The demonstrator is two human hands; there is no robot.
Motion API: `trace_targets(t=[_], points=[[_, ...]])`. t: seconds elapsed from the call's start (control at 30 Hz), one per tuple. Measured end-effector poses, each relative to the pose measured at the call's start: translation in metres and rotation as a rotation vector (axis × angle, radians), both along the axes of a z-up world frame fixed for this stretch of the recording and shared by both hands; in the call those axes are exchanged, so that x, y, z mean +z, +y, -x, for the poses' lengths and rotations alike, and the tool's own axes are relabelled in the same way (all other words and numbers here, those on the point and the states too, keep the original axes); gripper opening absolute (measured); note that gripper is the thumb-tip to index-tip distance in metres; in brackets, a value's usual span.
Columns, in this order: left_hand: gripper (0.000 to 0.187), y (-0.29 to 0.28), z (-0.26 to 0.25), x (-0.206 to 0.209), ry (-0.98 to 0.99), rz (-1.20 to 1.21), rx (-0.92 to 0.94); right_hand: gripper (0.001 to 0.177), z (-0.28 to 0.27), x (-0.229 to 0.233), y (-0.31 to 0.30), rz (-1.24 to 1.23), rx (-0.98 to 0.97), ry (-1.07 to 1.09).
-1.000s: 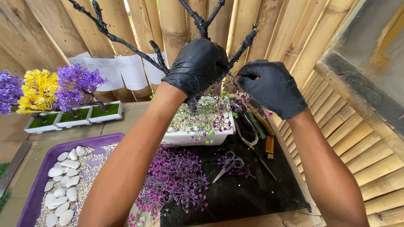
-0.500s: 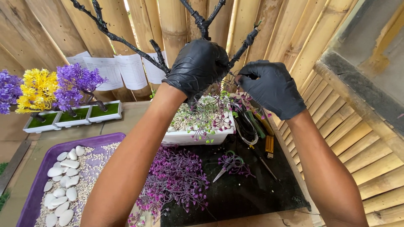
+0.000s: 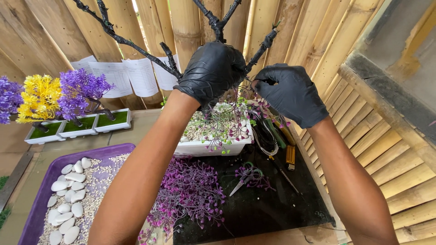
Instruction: The person arranges purple artificial flowers onto a bonsai tree in a white rectangular pot. They use scissors to trim the flower stems and wire cutters to snip the branches of the tree, then attach the flowers to the branches by hand.
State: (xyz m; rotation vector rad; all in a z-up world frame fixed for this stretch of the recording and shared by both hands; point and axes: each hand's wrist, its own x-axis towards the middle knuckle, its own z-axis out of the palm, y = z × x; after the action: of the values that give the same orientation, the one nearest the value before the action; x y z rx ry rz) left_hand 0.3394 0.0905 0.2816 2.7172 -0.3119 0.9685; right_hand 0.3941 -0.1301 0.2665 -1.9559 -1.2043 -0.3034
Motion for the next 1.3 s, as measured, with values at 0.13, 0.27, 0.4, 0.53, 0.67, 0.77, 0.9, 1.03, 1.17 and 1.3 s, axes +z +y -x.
trace_targets(t=[0.13, 0.27, 0.4, 0.53, 0.67, 0.77, 0.9, 1.03, 1.17, 1.3], points=[[0.019, -0.001, 0.001, 0.002, 0.015, 0.027, -0.023, 0.025, 0.000, 0.001, 0.003, 0.015, 0.032, -0.049], [0.019, -0.002, 0.004, 0.003, 0.015, -0.013, 0.014, 0.023, 0.002, 0.003, 0.003, -0.012, 0.067, -0.094], [0.016, 0.000, 0.000, 0.001, 0.033, -0.010, 0.042, 0.026, 0.001, 0.002, 0.004, 0.000, 0.064, -0.093], [0.012, 0.003, -0.004, -0.002, -0.010, -0.065, 0.027, 0.024, 0.002, 0.002, 0.006, 0.000, 0.020, -0.093], [0.011, 0.000, 0.005, 0.003, 0.020, -0.094, 0.014, 0.026, -0.005, -0.006, 0.007, -0.004, 0.051, -0.184], [0.014, -0.002, 0.008, 0.004, 0.005, -0.084, 0.018, 0.030, 0.003, 0.001, 0.009, 0.040, -0.004, -0.122], [0.013, -0.002, 0.002, -0.002, -0.029, -0.094, 0.040, 0.027, -0.001, -0.001, 0.012, 0.032, -0.008, -0.169], [0.012, -0.005, -0.001, -0.001, -0.018, -0.123, 0.100, 0.025, -0.004, -0.003, 0.013, 0.011, 0.002, -0.175], [0.010, -0.006, -0.003, -0.001, -0.001, -0.151, 0.152, 0.026, 0.003, 0.002, 0.013, 0.020, -0.011, -0.137], [0.023, -0.009, -0.007, -0.008, 0.026, 0.060, 0.193, 0.011, -0.003, 0.001, 0.007, 0.000, 0.009, -0.112]])
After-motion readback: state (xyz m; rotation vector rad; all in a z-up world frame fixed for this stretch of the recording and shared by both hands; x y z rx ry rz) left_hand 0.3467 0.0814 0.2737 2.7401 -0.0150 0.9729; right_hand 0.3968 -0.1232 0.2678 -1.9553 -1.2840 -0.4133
